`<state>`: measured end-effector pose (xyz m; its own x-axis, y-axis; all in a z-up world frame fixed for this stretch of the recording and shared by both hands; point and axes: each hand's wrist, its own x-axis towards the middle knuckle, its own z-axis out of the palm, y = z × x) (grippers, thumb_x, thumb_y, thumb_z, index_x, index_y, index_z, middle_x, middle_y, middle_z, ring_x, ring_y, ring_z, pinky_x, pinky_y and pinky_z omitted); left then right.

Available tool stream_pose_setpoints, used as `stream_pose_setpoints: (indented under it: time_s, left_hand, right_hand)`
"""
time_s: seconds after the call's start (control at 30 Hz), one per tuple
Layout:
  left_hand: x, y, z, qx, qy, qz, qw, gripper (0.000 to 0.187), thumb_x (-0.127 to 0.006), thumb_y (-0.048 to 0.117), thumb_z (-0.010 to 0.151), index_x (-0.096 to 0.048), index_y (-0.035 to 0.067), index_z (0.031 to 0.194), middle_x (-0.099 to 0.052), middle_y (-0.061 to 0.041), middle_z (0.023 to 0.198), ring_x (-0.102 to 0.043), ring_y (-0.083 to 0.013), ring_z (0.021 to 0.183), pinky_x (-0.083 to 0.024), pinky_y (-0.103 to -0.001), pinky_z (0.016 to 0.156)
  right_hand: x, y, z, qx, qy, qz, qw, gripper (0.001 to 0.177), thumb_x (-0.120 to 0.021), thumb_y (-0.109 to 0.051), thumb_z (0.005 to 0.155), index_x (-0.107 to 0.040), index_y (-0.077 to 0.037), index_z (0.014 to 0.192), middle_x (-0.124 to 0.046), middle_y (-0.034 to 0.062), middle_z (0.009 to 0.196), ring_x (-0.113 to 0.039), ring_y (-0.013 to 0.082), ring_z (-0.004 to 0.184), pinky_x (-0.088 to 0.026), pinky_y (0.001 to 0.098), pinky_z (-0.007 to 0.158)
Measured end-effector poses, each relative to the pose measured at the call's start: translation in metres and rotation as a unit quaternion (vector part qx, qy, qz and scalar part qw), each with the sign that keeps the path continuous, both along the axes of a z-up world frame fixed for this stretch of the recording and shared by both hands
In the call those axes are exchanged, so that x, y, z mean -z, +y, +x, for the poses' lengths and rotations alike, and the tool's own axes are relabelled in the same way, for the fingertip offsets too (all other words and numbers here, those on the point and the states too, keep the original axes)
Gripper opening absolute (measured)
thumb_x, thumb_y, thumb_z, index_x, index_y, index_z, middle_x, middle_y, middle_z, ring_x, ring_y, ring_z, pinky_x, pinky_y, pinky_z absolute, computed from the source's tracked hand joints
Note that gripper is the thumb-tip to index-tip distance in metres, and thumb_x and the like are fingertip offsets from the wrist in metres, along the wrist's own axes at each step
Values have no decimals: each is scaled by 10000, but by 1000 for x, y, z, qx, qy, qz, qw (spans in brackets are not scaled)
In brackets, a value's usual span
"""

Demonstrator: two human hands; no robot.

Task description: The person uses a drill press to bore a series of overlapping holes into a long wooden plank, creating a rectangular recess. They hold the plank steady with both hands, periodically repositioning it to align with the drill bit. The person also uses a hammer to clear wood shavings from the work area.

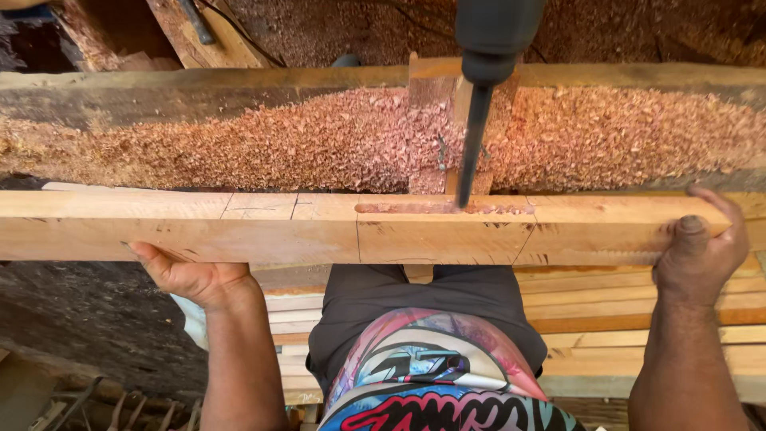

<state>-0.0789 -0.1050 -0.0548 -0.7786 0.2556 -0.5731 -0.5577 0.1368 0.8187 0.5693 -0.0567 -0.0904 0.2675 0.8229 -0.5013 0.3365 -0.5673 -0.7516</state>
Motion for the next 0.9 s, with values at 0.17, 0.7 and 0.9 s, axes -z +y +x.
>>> stream_pose_setpoints:
  time_s: [0.17, 0.7, 0.9]
  left_hand:
    - [10, -5, 2, -16, 32, -48, 998, 973, -663, 686, 828, -301, 195, 1586, -402, -132, 1632, -480, -357, 1490, -453, -560, 1191]
    - [15, -3, -2, -7, 43, -22, 999, 989, -637, 710, 861, -291, 153, 1601, -369, -155, 1670, -435, -360, 1516, -422, -528, 1261]
    - [13, -13, 10, -39, 51, -82, 995, 982, -593, 717, 857, -236, 190, 1604, -347, -155, 1650, -425, -354, 1509, -396, -522, 1208]
  right_hand:
    - [-3, 9, 4, -16, -7, 5, 1000, 879, -789, -710, 923, -595, 57, 1305, -616, 60, 972, -592, 104, 863, -508, 227, 838]
    - [-15, 49, -26, -53, -32, 17, 998, 889, -743, -715, 935, -558, 53, 1341, -622, 105, 1105, -629, 169, 1003, -561, 294, 923]
    - [-19, 42, -24, -44, -28, 2, 999, 943, -731, -762, 891, -552, 57, 1321, -618, 83, 1117, -651, 144, 1027, -579, 295, 919]
